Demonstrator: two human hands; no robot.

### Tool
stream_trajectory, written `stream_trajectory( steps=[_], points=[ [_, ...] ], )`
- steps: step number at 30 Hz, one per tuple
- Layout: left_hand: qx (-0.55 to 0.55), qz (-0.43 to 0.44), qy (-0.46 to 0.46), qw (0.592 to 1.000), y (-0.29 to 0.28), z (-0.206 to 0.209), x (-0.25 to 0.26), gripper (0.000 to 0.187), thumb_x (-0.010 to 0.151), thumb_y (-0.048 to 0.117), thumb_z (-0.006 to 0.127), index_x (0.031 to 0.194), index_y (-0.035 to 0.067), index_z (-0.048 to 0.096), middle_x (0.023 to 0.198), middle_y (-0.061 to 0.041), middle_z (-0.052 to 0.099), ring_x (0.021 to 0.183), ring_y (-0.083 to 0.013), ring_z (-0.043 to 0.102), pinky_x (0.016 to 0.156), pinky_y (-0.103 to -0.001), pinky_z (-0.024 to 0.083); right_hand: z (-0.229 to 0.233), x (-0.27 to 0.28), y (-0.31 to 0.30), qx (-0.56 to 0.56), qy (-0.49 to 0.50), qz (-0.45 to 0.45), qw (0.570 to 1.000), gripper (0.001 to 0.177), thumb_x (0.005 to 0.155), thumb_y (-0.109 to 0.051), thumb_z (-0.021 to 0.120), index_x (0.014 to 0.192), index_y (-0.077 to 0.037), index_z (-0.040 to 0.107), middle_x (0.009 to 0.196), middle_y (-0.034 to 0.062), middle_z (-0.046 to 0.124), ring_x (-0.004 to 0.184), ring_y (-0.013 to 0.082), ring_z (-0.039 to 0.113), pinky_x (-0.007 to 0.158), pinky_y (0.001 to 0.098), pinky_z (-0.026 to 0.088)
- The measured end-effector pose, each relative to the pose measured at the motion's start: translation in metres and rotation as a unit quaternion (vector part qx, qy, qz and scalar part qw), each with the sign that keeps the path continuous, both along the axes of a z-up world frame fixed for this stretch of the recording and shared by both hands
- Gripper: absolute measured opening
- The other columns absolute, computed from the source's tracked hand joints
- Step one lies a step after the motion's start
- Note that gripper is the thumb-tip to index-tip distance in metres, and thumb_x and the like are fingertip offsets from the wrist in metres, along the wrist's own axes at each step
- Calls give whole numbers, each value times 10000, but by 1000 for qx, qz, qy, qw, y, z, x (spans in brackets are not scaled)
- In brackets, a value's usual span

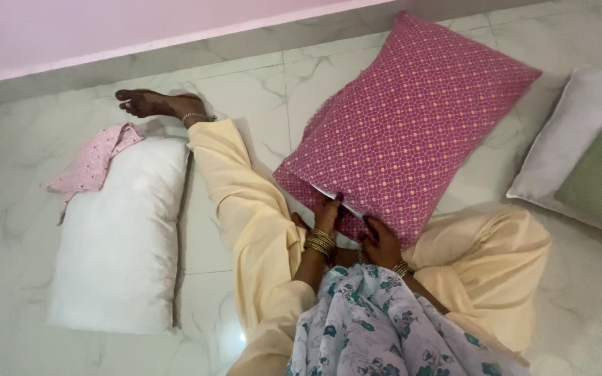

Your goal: The person sits on the floor and places a green patterned cloth over a white pillow, smoothing it out. Then, they pick up a pink patterned cloth, unfold it, and place it over the same pillow, smoothing it out again.

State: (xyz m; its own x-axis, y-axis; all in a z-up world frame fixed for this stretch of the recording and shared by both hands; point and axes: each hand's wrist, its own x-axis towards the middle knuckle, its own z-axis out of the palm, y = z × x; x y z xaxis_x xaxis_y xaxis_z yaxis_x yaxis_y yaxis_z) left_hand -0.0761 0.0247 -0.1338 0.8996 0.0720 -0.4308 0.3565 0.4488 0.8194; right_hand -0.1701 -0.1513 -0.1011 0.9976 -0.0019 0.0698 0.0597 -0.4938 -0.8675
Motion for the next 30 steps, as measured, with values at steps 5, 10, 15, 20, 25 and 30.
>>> stream_trajectory(
  steps=[5,10,15,20,25,30],
  points=[
    [27,68,-25,997,6,-11,37,715,854,73,705,1489,43,378,1338,-111,604,1153,-270,608,986,-386,501,-5,1,-3,-41,62,-7,997,498,886,-233,687,1354,-76,623,1221,205,724,1110,360,719,968,428,566],
    [94,78,-82,989,5,-8,31,868,847,90,737,1575,2,274,1484,-146,500,1303,-308,525,1101,-394,417,-3,-7,15,-58,-32,-68,995,759,876,-255,688,1531,-3,397,1356,301,579,1210,452,575,1031,511,451],
    [370,129,-155,907,12,36,39,1142,690,97,817,1576,-28,107,1580,-302,252,1427,-408,293,1178,-455,221,-15,-11,24,24,123,-184,975,710,849,-237,652,1498,-81,410,1296,180,648,1158,348,614,1011,456,450],
    [549,-36,-135,824,22,62,51,867,854,248,768,1607,120,358,1389,-284,530,1301,-416,512,1178,-511,335,-35,-7,18,161,45,-232,958,436,920,-186,564,1332,-45,548,1141,153,657,1035,296,619,934,417,488],
    [530,-94,-123,834,17,50,35,858,862,213,719,1623,174,324,1209,-256,559,1109,-391,582,1017,-472,496,-47,10,4,284,44,-289,913,374,948,-145,549,1308,-45,536,1130,96,618,959,232,575,834,366,487],
    [553,-79,-172,811,7,39,19,948,813,88,714,1626,133,228,1253,-281,531,1100,-423,566,967,-474,499,-52,20,-10,413,91,-319,848,262,942,-119,545,1201,-83,540,988,41,587,778,172,547,640,306,485]
  ],
)
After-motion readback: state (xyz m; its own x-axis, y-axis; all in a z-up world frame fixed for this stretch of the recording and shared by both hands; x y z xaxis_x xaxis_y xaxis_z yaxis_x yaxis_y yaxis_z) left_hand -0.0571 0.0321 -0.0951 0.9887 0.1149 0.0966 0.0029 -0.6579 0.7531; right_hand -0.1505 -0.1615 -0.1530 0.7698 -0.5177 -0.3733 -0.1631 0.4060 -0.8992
